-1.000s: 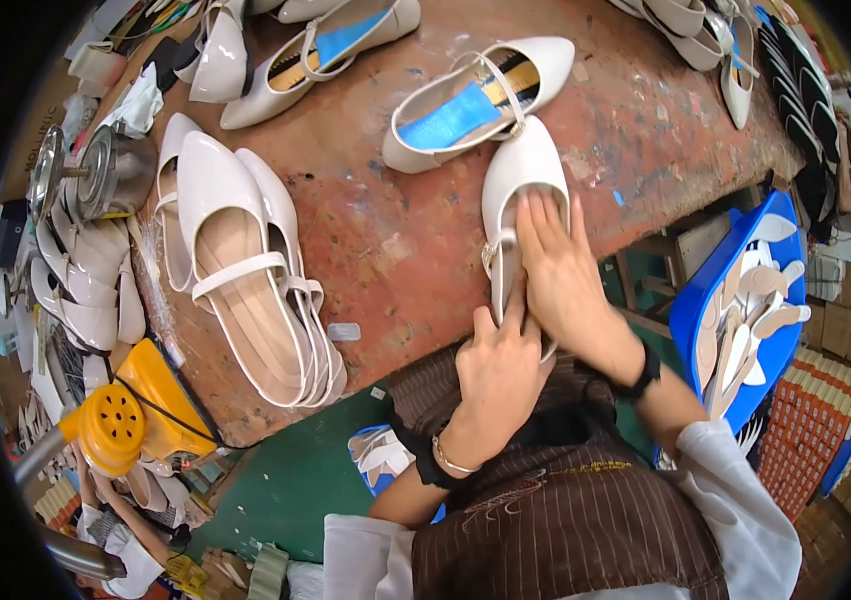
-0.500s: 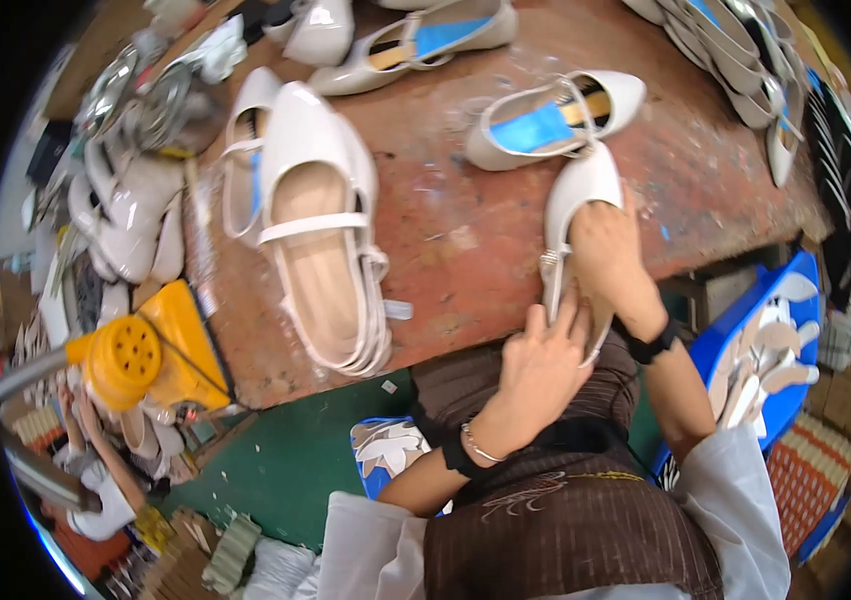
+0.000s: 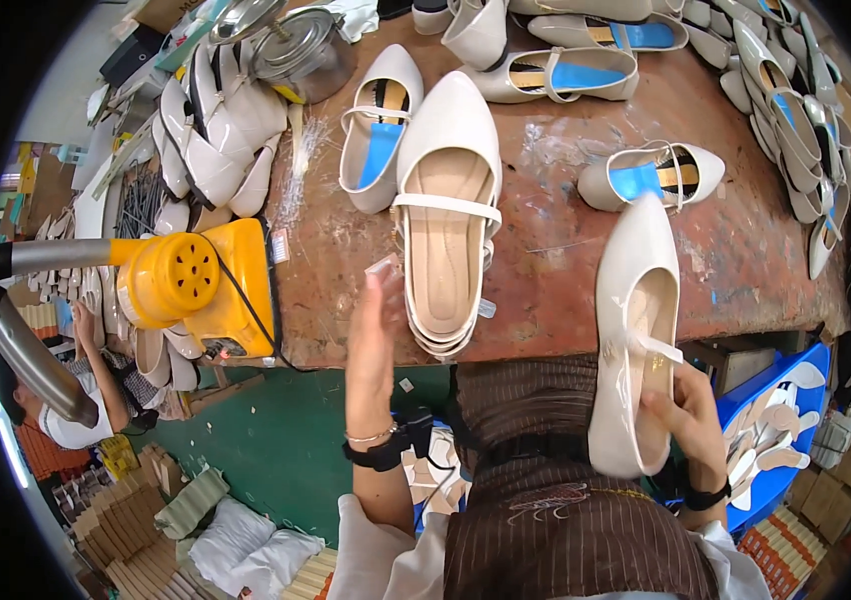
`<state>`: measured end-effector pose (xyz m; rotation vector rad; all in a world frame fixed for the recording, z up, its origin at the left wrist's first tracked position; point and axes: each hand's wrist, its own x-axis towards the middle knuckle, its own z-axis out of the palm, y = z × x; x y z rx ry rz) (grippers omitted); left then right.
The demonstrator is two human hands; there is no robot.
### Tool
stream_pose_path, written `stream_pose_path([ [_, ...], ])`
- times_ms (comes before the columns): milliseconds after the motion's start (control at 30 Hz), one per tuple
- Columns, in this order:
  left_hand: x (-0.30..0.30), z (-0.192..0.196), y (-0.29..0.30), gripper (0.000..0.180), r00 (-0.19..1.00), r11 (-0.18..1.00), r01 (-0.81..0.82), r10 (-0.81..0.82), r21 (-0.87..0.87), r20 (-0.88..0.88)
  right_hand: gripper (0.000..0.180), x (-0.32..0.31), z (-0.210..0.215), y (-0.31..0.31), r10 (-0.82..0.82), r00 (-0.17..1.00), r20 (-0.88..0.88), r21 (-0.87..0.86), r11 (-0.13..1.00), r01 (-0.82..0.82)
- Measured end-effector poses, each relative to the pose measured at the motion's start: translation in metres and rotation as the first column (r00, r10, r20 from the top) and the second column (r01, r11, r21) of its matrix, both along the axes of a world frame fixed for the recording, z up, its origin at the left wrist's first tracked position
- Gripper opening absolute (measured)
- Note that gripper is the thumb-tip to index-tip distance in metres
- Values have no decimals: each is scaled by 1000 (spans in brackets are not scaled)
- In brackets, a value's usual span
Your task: Manually inserting insoles into finished shoe uppers and checking quality.
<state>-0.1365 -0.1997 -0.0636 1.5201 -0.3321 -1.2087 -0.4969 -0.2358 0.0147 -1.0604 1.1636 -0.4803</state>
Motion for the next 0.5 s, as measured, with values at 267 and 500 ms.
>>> stream_pose_path([
  [267, -20, -4, -17, 85, 998, 998, 58, -58, 0, 16, 20, 163, -8, -90, -178, 983, 37, -596, 786, 165],
  [500, -15, -6, -10, 84, 1000, 999, 22, -23, -48, -15, 46, 190, -39, -43, -223, 970, -99, -713, 696, 88],
])
